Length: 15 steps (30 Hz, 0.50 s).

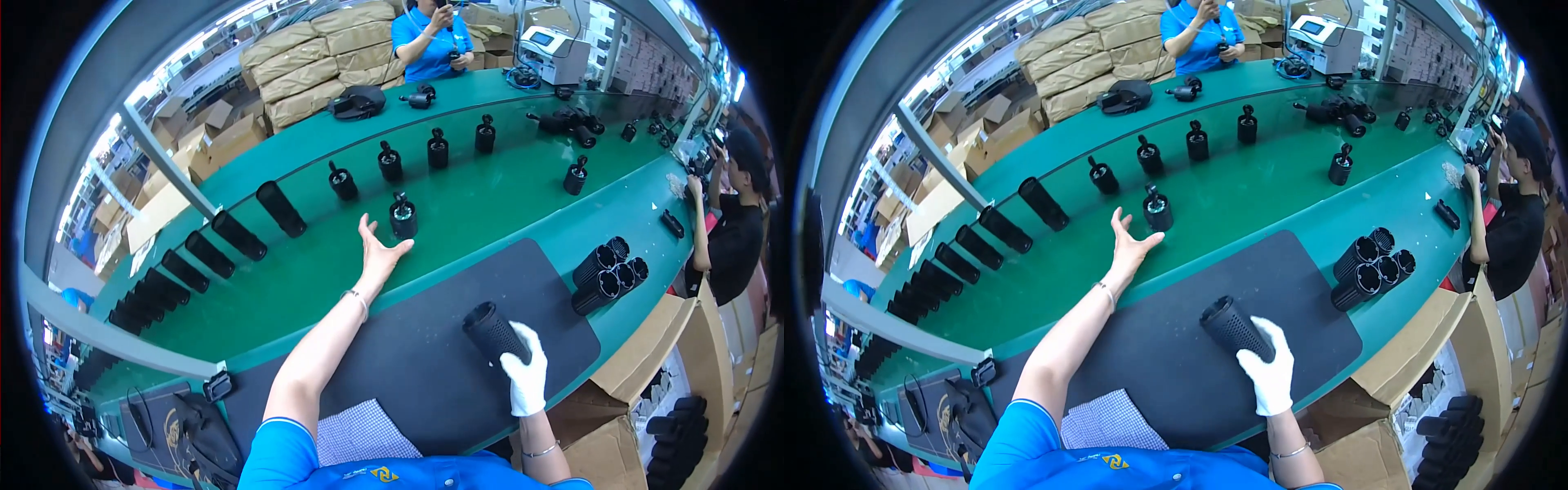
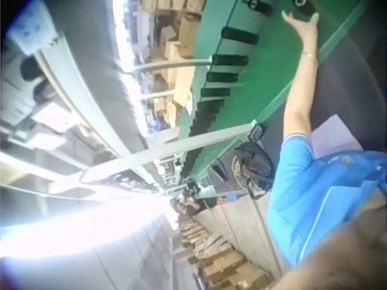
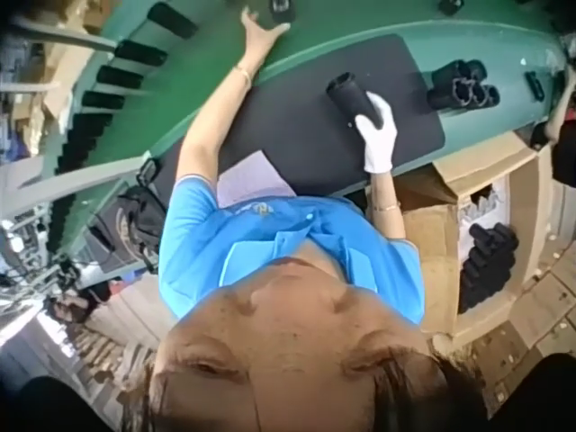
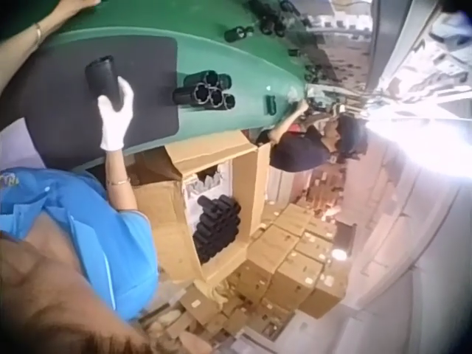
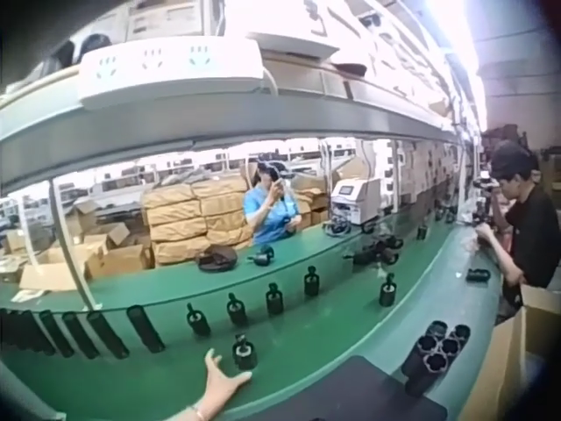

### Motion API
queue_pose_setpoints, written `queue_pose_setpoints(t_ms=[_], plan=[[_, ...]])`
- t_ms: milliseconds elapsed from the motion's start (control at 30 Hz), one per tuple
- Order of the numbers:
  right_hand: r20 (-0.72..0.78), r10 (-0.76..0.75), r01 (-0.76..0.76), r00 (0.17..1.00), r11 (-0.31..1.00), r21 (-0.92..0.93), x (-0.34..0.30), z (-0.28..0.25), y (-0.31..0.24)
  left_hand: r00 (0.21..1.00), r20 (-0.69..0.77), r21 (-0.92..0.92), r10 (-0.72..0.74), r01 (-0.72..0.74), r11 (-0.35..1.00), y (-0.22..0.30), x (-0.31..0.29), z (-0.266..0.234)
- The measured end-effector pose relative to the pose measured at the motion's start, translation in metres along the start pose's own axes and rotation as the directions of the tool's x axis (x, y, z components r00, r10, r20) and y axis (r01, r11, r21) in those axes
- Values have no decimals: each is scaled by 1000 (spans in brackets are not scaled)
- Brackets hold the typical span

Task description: Assembling and inspecting black cylindrical containers on a factory production line.

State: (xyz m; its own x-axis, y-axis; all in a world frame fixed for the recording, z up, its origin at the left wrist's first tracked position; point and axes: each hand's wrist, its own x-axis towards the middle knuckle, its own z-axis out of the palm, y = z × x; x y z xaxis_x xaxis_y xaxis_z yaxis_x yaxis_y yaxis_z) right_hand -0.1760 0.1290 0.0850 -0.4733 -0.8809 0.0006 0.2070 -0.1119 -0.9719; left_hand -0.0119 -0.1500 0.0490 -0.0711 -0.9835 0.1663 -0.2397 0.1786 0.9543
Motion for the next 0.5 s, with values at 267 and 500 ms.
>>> queue_pose_setpoints(t_ms=[267, 500], plan=[[-105, 3, -16, 994, 993, -121, 5, -11, -1, 973, 229, -123, -24, 53, 991, -13, 42, 13], [-24, -47, 46, 999, 998, -43, 9, -6, -9, 806, 577, -523, -130, 487, 699, 35, -67, -54]])
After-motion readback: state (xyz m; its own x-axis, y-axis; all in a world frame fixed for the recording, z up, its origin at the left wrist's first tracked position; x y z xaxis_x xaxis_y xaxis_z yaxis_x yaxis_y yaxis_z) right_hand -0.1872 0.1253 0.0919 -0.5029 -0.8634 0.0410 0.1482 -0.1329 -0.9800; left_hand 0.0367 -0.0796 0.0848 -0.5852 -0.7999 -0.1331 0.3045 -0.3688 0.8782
